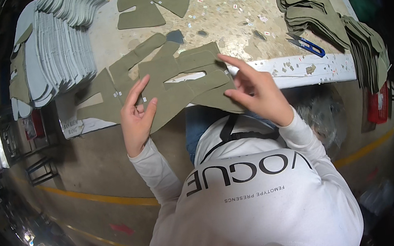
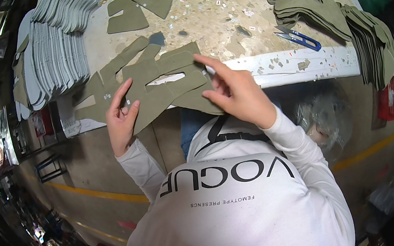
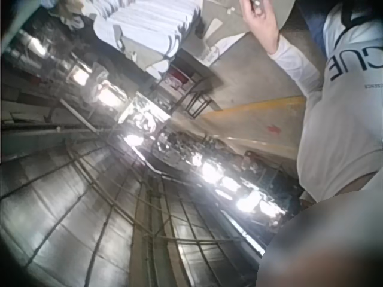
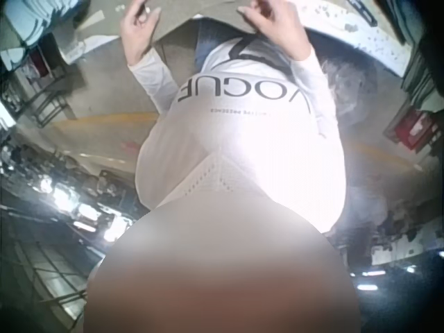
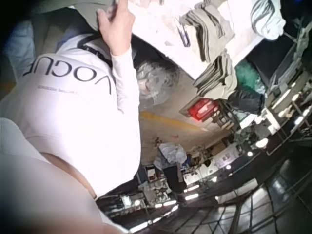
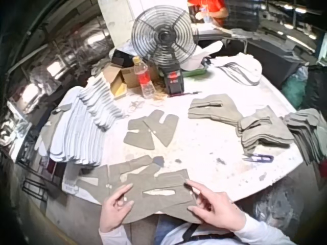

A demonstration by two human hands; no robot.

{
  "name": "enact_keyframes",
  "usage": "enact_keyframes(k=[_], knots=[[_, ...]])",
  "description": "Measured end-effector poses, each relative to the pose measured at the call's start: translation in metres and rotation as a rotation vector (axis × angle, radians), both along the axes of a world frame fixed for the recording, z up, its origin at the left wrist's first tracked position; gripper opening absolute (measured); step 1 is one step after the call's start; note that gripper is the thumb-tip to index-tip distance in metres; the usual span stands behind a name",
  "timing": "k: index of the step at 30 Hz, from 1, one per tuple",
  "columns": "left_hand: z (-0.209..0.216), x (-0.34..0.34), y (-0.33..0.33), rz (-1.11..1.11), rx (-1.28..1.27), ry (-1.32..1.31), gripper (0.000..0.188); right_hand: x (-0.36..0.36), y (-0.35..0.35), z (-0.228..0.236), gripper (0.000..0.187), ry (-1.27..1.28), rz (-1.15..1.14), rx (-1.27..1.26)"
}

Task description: The person repeatedly picks up olive-green fabric pieces from a table, folds them, and places them into a growing stack. The person also moves other pieces aside to access the work area.

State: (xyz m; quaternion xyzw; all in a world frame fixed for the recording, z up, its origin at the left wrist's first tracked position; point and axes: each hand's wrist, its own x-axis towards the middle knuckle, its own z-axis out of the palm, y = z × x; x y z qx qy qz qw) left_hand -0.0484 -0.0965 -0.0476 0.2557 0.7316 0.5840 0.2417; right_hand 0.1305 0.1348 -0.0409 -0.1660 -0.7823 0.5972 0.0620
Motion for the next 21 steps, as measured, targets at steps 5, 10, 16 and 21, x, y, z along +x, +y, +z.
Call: enact_keyframes(k=[5, 10, 16, 21], knots=[[0.001, 0.004, 0.014, -0.056, -0.009, -0.013, 0.052, 0.029, 0.042, 0.014, 0.069, -0.120, -0.129, 0.164], [0.002, 0.010, 0.025, -0.040, 0.004, -0.084, 0.047, 0.035, 0.052, 0.009, 0.059, -0.121, -0.192, 0.192], [0.007, 0.011, 0.014, 0.009, -0.091, -0.055, 0.043, 0.007, 0.053, -0.001, 0.040, 0.135, -0.067, 0.343], [0.000, 0.023, 0.016, 0.121, 0.015, -0.107, 0.042, 0.011, 0.067, 0.042, 0.032, 0.206, -0.173, -0.043]])
